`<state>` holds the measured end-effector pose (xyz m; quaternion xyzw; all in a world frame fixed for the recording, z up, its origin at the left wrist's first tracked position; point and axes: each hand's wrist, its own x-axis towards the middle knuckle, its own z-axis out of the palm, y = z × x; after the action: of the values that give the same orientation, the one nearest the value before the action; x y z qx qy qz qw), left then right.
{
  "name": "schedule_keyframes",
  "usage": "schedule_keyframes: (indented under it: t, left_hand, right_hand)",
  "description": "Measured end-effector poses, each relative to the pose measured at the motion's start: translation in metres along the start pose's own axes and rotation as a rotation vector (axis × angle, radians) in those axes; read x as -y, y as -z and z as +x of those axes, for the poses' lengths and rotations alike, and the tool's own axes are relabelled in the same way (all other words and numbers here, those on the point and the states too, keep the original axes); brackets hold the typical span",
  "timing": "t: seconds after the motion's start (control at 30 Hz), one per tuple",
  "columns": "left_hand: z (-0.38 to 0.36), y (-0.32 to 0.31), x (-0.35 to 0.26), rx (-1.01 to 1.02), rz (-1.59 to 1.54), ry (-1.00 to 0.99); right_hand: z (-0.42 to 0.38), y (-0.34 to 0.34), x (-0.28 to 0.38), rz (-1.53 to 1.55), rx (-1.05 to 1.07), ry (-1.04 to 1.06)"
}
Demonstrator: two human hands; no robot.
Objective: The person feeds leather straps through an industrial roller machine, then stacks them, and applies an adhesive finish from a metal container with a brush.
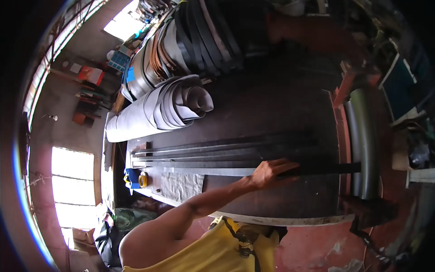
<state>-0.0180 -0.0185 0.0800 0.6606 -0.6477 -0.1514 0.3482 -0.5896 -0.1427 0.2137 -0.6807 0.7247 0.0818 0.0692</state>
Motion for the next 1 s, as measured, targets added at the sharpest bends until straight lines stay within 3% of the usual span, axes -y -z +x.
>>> schedule_keyframes:
  t: [0.07,0.13,0.23,0.3,0.37,0.4,0.43,0.5,0.57,0.63,0.7,0.77,0.83,0.93,1.0]
  left_hand:
    - [-0.001,0.002,0.0,-0.04,0.017,-0.014]
    - [-0.005,0.008,-0.001,-0.023,0.015,-0.001]
    - [-0.014,0.01,-0.006,0.012,-0.025,0.059]
    - [-0.016,0.014,0.002,-0.013,-0.036,0.04]
    - [-0.019,0.017,0.007,-0.025,-0.031,0.016]
    - [-0.022,0.022,0.004,-0.001,-0.042,0.027]
    - [-0.023,0.028,0.003,0.03,-0.05,0.023]
    - [-0.028,0.028,0.005,0.026,-0.038,0.021]
    - [-0.03,0.027,0.009,0.02,-0.016,0.005]
    - [-0.034,0.028,0.012,0.002,0.027,0.004]
    - [-0.039,0.027,0.011,-0.013,0.036,0.009]
    - [-0.036,0.027,0.008,-0.009,0.039,0.015]
    - [-0.033,0.025,0.009,0.005,0.077,0.0]
    - [-0.033,0.028,0.003,0.07,0.065,0.055]
    - [-0.031,0.031,-0.002,0.055,0.047,0.066]
  right_hand:
    - [0.084,-0.105,-0.059,0.076,-0.128,0.097]
    - [0.109,-0.239,-0.053,0.091,-0.07,0.169]
    - [0.068,-0.404,0.016,0.126,0.119,0.333]
    - [-0.001,-0.453,0.067,0.193,0.238,0.505]
    - [-0.065,-0.473,0.098,0.279,0.331,0.787]
    - [-0.104,-0.359,0.144,0.574,0.74,0.416]
    - [-0.144,-0.231,0.201,0.806,0.968,-0.081]
    - [-0.167,-0.119,0.194,0.918,1.028,-0.131]
    - [-0.155,-0.061,0.142,0.954,0.774,0.048]
    - [-0.098,-0.012,0.081,0.537,0.628,0.056]
    - [-0.014,-0.001,0.007,0.481,0.321,0.082]
    - [0.08,-0.039,-0.041,0.557,0.167,0.163]
    - [0.128,-0.152,-0.056,0.423,0.068,0.16]
    - [0.098,-0.367,0.0,0.269,0.127,0.206]
    - [0.02,-0.439,0.057,0.282,0.276,0.322]
